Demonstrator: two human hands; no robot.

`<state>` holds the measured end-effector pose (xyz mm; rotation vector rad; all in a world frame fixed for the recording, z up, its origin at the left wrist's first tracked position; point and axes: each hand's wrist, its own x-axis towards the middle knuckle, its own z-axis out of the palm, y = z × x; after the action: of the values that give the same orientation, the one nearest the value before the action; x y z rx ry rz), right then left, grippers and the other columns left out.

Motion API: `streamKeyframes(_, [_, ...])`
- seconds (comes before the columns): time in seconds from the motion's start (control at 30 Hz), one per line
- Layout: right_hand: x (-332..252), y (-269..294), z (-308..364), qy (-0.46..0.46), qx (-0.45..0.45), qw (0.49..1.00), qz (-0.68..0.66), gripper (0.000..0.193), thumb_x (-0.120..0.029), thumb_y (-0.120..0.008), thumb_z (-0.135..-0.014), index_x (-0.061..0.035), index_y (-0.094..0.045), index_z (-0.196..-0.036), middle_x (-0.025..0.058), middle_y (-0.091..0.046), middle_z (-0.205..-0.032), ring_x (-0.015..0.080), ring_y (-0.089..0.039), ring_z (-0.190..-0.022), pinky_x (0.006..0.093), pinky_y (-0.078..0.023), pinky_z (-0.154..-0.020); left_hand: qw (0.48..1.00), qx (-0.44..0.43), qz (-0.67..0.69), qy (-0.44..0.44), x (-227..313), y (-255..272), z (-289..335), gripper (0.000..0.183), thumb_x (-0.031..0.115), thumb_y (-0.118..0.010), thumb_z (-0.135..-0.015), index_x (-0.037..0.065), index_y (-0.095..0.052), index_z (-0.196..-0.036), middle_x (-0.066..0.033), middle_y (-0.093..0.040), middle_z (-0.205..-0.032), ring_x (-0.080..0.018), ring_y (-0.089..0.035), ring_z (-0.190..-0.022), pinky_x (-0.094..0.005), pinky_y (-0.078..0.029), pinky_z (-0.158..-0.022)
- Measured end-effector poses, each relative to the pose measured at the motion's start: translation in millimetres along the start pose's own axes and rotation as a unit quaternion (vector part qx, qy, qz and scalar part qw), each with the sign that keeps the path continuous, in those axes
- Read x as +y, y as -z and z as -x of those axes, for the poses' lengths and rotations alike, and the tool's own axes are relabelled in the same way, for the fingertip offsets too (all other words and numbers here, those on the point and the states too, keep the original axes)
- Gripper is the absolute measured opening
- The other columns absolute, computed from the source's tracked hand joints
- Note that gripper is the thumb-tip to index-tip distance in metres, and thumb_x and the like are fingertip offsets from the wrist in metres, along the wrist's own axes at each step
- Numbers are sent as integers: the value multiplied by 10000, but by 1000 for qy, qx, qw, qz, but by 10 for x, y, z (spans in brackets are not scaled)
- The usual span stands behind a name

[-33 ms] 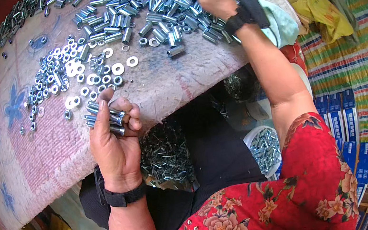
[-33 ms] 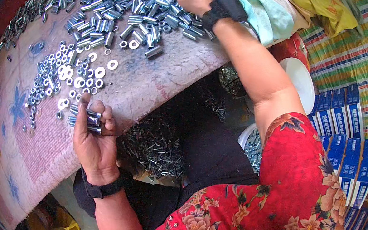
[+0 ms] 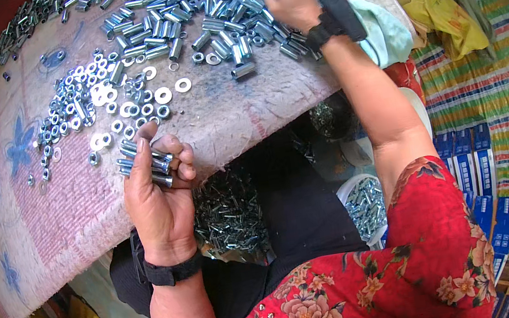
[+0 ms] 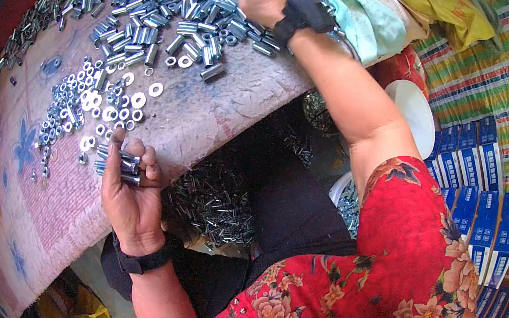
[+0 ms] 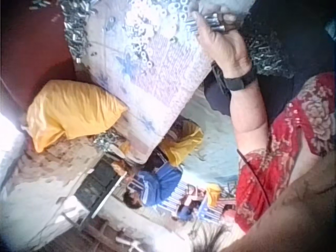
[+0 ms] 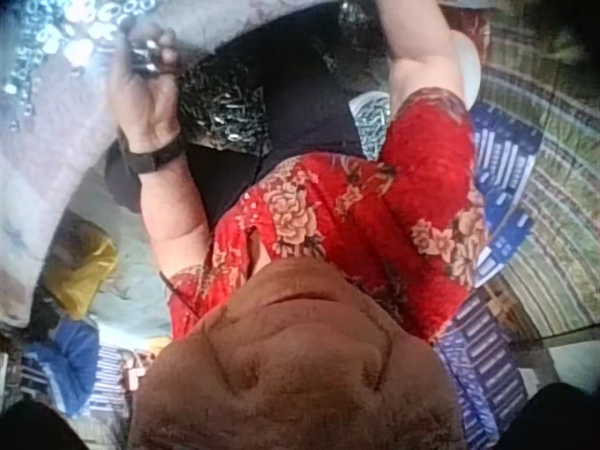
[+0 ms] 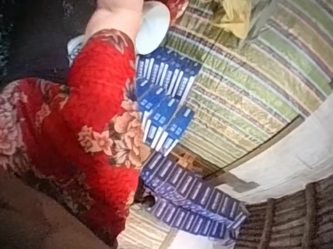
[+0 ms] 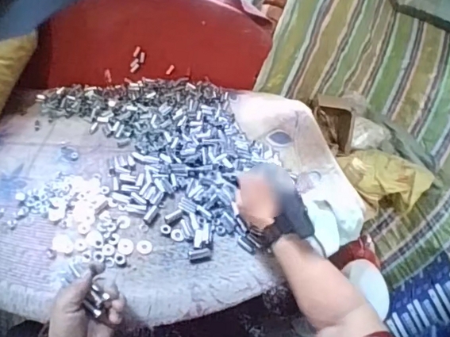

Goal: Assembling bolts by sliding on washers and screwing on nuts.

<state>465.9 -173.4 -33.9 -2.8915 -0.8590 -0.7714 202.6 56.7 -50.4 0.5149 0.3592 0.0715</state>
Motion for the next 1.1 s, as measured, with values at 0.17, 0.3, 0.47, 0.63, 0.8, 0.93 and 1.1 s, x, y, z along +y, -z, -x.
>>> streamKeyframes(0.17, [-366, -90, 18, 118, 37, 983, -135, 305, -92, -500, -694, -106, -630, -969, 110, -580, -989, 293, -522, -922, 383, -391, -849, 1000, -8, 3, -6, -13, -25, -45, 277, 206, -486, -896, 33, -498, -1112, -80, -587, -800, -185, -568, -676, -236, -462, -559])
streamKeyframes(0.3, [-800, 51, 283, 145, 11, 973, -177, 321, -36, -507, -694, -57, -601, -1001, 144, -540, -1066, 305, -500, -961, 376, -404, -849, 1000, -5, 3, -1, -5, -28, -39, 269, 202, -482, -898, 33, -495, -1106, -80, -586, -797, -181, -563, -679, -235, -459, -557])
streamKeyframes(0.47, [-1034, 288, 659, 169, 35, 956, -237, 319, 8, -516, -710, -32, -563, -1022, 161, -512, -1084, 331, -474, -1006, 393, -374, -886, 999, -32, 4, -4, 3, 7, -46, 269, 205, -466, -905, 34, -486, -1111, -82, -585, -802, -184, -565, -684, -237, -464, -563])
streamKeyframes(0.63, [-1006, 436, 878, 178, 28, 951, -251, 338, 23, -519, -715, -33, -561, -1046, 161, -506, -1120, 325, -481, -1045, 387, -386, -896, 1000, -20, -2, 0, -24, -2, -62, 271, 212, -462, -907, 35, -484, -1111, -82, -582, -804, -182, -564, -685, -236, -458, -553])
streamKeyframes(0.8, [-686, 542, 699, 74, 122, 950, -277, 279, 10, -557, -718, -65, -609, -981, 133, -583, -1017, 276, -570, -924, 334, -460, -786, 1000, -13, -15, -9, -12, -26, -46, 274, 215, -463, -907, 33, -483, -1111, -79, -577, -801, -182, -561, -689, -232, -442, -539])
streamKeyframes(0.93, [-166, 339, 264, 10, 60, 968, -245, 158, -62, -589, -698, -64, -648, -845, 111, -624, -880, 264, -589, -828, 343, -467, -748, 1000, -23, -10, -8, -25, -20, -50, 285, 223, -469, -904, 32, -478, -1115, -78, -569, -801, -174, -546, -682, -232, -429, -534])
streamKeyframes(1.1, [3, 36, -70, 204, -95, 974, -34, 194, -58, -571, -734, -54, -617, -922, 112, -587, -909, 293, -555, -863, 357, -459, -740, 1000, -10, -25, -11, -19, -54, -41, 293, 229, -474, -901, 31, -475, -1117, -75, -563, -798, -167, -531, -680, -228, -416, -530])
